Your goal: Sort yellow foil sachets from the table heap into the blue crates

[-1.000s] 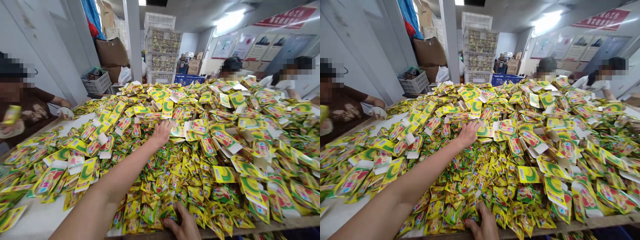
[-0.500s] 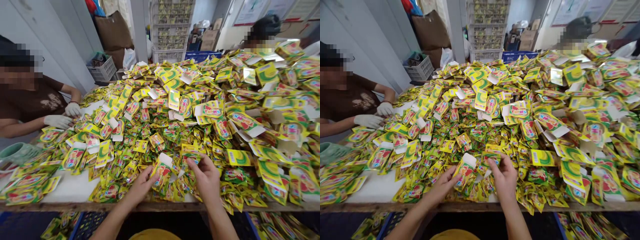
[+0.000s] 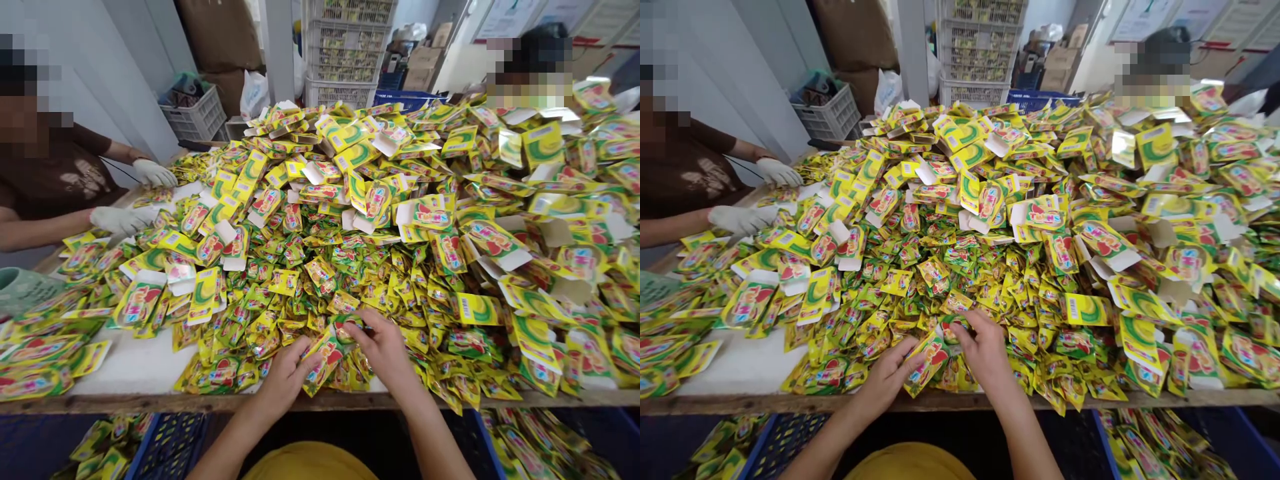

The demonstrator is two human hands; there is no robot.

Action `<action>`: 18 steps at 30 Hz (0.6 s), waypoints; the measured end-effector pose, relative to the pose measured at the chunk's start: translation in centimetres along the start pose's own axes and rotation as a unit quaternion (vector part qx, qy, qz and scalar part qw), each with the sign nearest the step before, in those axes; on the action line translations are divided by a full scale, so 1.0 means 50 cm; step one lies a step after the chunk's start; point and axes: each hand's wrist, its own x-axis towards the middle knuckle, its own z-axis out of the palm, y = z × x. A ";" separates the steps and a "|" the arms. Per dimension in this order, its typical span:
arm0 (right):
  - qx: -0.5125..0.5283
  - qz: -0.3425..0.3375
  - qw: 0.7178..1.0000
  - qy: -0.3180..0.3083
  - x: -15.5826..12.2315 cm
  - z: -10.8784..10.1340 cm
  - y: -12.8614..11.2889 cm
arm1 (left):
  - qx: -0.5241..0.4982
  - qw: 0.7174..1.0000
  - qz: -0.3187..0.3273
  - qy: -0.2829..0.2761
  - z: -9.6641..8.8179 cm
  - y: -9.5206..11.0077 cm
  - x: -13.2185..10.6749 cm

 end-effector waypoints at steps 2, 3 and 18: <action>-0.016 -0.008 1.000 0.000 -0.001 -0.006 -0.013 | 0.003 1.000 -0.004 0.022 0.004 -0.004 0.001; -0.020 -0.008 1.000 0.014 -0.003 -0.006 -0.018 | 0.003 1.000 -0.004 0.030 0.005 -0.005 0.001; 0.025 0.064 0.995 -0.071 -0.010 -0.006 0.003 | -0.009 1.000 0.007 -0.008 0.011 -0.001 -0.002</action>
